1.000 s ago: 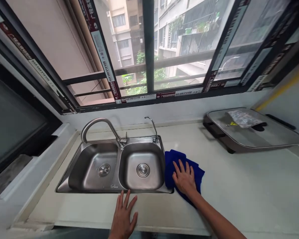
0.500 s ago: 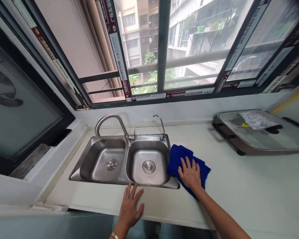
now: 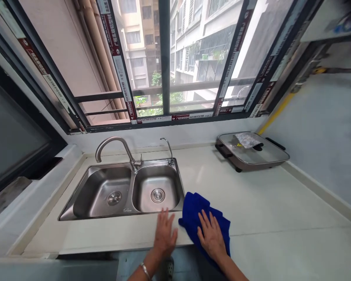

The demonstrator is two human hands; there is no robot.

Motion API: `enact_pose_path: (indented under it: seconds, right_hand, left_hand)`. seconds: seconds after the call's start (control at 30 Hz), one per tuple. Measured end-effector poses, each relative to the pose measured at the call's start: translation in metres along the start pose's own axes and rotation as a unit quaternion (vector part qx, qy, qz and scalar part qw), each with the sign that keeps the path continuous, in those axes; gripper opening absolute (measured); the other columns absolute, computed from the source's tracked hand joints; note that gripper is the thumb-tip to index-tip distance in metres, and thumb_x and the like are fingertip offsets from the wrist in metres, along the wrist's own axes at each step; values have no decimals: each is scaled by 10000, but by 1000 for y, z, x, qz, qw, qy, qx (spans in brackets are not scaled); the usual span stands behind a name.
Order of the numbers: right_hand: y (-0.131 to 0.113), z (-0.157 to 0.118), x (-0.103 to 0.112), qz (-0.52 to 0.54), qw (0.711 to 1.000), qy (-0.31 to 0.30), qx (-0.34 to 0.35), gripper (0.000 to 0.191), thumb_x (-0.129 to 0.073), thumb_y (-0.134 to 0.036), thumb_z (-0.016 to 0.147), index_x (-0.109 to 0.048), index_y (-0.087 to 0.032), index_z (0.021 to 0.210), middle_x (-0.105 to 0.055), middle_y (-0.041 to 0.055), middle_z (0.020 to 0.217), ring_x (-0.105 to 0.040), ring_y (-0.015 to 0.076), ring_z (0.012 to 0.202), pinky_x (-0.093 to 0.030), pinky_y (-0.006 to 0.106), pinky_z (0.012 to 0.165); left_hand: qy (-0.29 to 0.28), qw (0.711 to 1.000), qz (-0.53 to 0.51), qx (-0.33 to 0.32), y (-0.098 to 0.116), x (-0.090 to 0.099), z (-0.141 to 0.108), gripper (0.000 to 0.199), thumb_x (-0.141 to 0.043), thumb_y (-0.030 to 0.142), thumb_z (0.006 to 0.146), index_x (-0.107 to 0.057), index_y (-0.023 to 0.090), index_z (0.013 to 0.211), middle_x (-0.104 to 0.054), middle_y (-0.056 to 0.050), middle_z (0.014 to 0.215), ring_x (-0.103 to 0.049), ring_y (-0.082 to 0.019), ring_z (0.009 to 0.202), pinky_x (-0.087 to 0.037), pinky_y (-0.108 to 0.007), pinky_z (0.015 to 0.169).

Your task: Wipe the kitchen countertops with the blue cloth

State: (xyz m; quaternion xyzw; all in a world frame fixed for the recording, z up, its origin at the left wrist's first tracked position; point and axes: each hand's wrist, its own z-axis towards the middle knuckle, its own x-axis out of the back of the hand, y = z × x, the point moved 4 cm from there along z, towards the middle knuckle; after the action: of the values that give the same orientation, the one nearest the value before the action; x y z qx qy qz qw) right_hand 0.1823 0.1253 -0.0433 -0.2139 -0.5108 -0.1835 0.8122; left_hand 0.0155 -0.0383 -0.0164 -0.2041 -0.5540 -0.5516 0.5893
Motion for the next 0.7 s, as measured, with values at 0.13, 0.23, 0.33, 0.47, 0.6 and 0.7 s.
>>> enact_pose_path:
  seconds: [0.13,0.23,0.33,0.47,0.6,0.7]
  right_hand:
    - [1,-26,11,133,990,-8,48,478,-386,-357,979,-662,-190,1332,-578,91,1435,-486,295,1386,-467,491,1118]
    - [46,-52,29,210,977,27,-34,468,-318,-323,987,-758,-206,1093,-689,98,1264,-648,245,1190,-561,414,1015]
    - [100,-81,48,172,970,97,-140,466,-350,-368,948,-723,-186,1160,-676,125,1267,-636,304,1200,-537,502,1045]
    - [123,-98,57,81,977,103,-167,522,-426,-364,885,-652,-146,1302,-620,172,1337,-566,379,1281,-517,563,1047]
    - [105,-97,62,28,982,115,-146,612,-447,-301,857,-548,-59,1410,-550,234,1409,-527,411,1314,-499,589,1046]
    - [100,-96,66,25,982,113,-147,664,-453,-305,829,-514,-85,1452,-537,236,1424,-542,430,1285,-518,615,990]
  left_hand:
    - [-136,977,-152,-60,94,-42,43,567,-418,392,1007,-367,225,1546,-276,-114,1658,-149,-306,1559,-241,-613,1261]
    - [-158,971,-178,-21,125,-58,56,627,-390,494,1009,-368,175,1548,-219,-170,1662,-95,-371,1556,-175,-676,1253]
    - [-158,969,-183,-60,130,-61,54,778,-471,613,950,-317,169,1571,-49,-181,1682,24,-422,1546,-83,-719,1242]
    - [-166,964,-186,-91,113,-51,47,816,-456,668,937,-240,238,1597,-70,-109,1696,7,-373,1561,-88,-659,1268]
    - [-143,981,-117,-50,70,-34,43,865,-471,646,940,-165,193,1610,-196,-99,1681,-120,-298,1567,-154,-541,1295]
    - [-122,990,-67,12,24,-16,35,791,-473,607,951,-269,179,1585,-298,-112,1650,-233,-298,1540,-193,-538,1286]
